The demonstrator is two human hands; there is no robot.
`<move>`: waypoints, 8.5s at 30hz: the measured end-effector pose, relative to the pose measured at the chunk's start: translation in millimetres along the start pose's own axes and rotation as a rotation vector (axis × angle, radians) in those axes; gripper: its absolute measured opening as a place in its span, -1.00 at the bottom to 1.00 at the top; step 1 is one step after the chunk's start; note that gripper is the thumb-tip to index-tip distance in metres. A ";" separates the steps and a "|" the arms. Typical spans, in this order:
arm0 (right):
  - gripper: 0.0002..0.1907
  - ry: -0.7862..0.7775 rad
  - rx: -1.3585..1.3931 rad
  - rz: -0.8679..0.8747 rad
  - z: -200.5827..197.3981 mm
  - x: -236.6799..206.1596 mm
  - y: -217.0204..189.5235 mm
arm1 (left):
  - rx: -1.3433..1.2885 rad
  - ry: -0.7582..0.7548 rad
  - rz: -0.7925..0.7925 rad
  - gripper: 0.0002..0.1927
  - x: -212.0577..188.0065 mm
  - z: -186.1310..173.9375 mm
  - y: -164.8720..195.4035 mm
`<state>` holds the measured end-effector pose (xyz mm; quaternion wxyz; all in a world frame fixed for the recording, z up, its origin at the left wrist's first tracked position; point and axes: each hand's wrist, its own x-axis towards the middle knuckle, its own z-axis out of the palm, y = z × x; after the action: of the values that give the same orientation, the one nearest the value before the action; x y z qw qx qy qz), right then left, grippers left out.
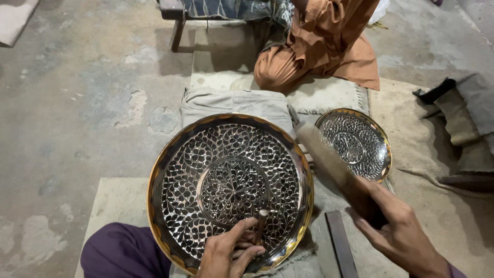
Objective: The person sits on the floor holding a small punch against a large decorative brass tray and strikes it repeatedly with a wooden mallet, working the engraved pattern across the tray surface. A second finished tray rests beside the work area.
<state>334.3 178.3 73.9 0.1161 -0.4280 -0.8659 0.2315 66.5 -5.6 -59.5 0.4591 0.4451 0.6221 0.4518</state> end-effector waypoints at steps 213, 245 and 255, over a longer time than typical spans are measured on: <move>-0.22 0.033 0.023 -0.112 26.2 -7.3 14.9 | 0.057 -0.054 0.059 -0.47 -7.8 -6.8 -23.6; -0.31 -0.017 0.309 0.001 40.8 -27.1 44.6 | -0.012 -0.057 0.060 -0.48 -13.9 -12.3 -7.4; -0.11 -0.126 -0.019 -0.090 43.3 -26.2 40.6 | 0.097 -0.047 0.098 -0.48 -12.9 -15.1 -0.8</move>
<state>360.8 165.8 16.0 0.0675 -0.3744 -0.8919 0.2444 54.0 -20.5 -55.5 0.4290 0.5070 0.6097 0.4325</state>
